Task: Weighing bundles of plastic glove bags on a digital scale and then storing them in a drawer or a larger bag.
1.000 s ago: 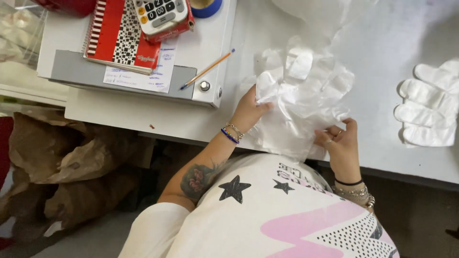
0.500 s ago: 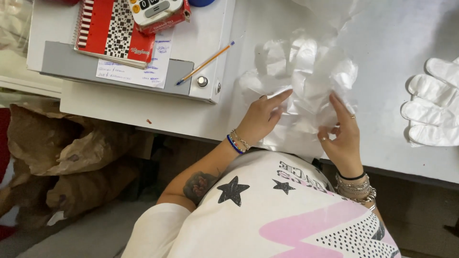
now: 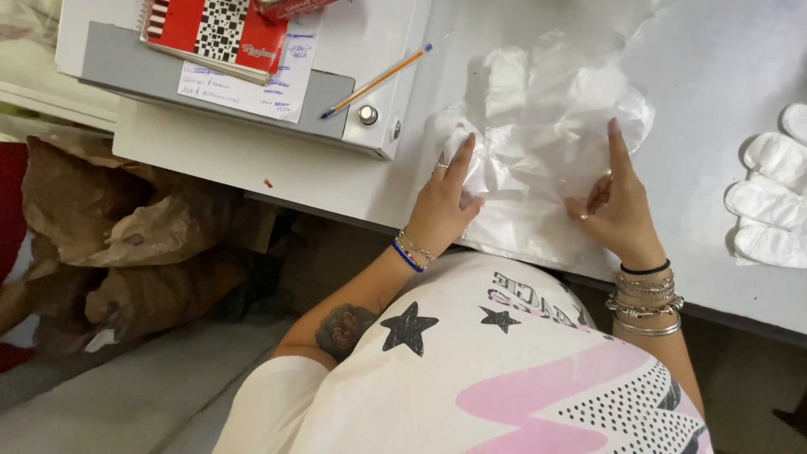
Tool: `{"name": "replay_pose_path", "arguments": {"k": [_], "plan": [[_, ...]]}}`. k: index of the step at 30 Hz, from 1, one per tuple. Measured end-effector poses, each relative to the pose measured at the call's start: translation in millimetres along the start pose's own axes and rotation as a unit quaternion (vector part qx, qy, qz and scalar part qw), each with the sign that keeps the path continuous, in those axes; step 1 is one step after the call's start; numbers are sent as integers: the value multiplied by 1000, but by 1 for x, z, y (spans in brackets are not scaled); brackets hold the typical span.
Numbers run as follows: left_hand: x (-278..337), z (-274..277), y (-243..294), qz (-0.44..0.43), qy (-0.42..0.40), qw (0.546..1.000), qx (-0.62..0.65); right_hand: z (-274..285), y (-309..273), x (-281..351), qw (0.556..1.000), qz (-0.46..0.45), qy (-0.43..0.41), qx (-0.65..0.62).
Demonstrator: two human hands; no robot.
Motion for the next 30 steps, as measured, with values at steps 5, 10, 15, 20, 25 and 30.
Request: {"name": "replay_pose_path", "arguments": {"k": [5,10,15,20,25,30], "plan": [[17,13,41,-215,166,922,-278,9,-26,-6,998,23,35,44],[20,-24,61,-466,47,876,-115,18,-18,-14,987,97,86,91],[-14,-70,47,-475,-63,839,-258,21,-23,-23,987,106,85,83],[-27,-59,42,-405,-133,853,-300,39,-19,-9,967,89,217,99],[-24,-63,41,-410,-132,843,-323,45,6,9,972,38,204,107],[-27,-81,70,-456,19,872,-176,35,0,16,980,-5,174,93]]}}
Point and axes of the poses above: each hand's wrist, its own x-axis away from the middle knuckle, its own z-axis out of the back of the hand, y = z × x, the point moved 6 cm from there along -x, towards the middle knuckle, and after that the axes turned 14 degrees about y, right-handed, at the moved point
